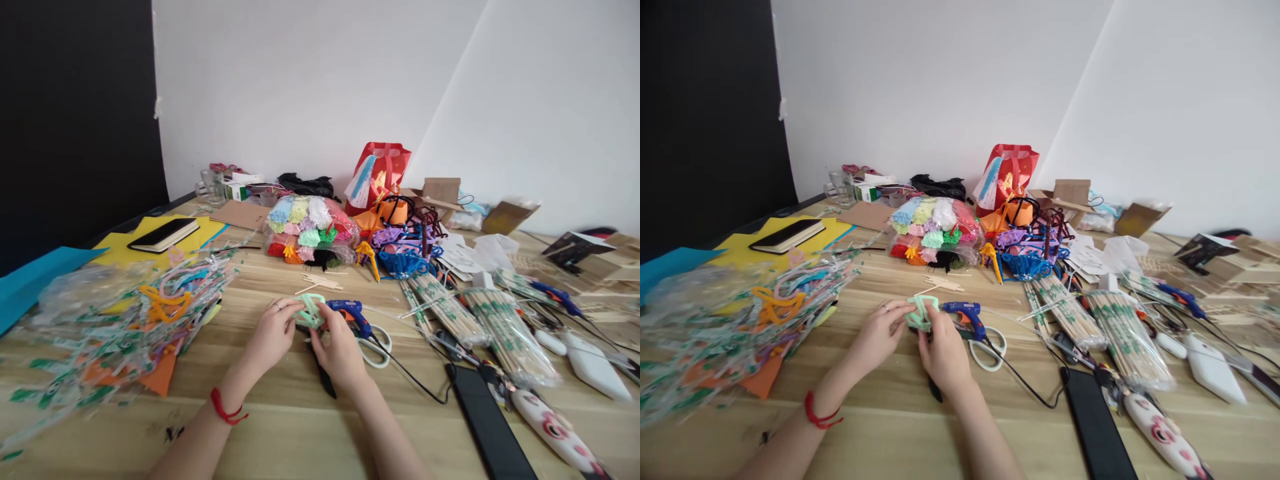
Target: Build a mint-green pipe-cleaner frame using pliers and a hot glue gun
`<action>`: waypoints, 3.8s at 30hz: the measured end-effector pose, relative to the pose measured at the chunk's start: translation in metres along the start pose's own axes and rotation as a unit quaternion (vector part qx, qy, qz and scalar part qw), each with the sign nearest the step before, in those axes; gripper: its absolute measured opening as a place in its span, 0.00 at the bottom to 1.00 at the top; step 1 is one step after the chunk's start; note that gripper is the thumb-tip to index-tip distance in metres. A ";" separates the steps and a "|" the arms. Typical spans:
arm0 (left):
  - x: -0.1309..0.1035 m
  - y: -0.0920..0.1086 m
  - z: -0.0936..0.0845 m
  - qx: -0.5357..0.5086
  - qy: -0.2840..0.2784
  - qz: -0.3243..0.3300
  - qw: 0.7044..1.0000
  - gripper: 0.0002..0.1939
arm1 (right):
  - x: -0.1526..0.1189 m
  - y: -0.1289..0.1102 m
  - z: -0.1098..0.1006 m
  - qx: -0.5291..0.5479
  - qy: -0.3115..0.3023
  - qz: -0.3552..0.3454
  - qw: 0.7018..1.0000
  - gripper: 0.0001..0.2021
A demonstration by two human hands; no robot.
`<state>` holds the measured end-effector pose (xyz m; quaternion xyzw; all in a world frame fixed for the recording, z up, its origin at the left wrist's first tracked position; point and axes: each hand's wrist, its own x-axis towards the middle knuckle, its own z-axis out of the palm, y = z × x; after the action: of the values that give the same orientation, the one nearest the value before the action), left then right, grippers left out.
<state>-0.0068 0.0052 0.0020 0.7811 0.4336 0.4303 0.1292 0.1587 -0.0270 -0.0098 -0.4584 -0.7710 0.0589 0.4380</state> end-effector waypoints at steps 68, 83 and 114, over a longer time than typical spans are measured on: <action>0.002 0.016 -0.016 0.034 -0.130 0.071 0.988 0.05 | 0.012 0.000 -0.006 0.404 0.014 0.333 0.852 0.17; 0.004 0.010 -0.008 0.007 -0.012 -0.011 1.000 0.03 | 0.009 -0.012 -0.013 0.206 0.013 0.194 0.959 0.11; -0.002 0.024 -0.005 0.014 -0.037 0.044 0.998 0.05 | 0.013 -0.004 -0.016 0.315 -0.018 0.277 0.908 0.13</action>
<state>0.0022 -0.0115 0.0180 0.8166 0.3998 0.4001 0.1152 0.1653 -0.0248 0.0099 -0.4908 -0.5620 0.4259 0.5117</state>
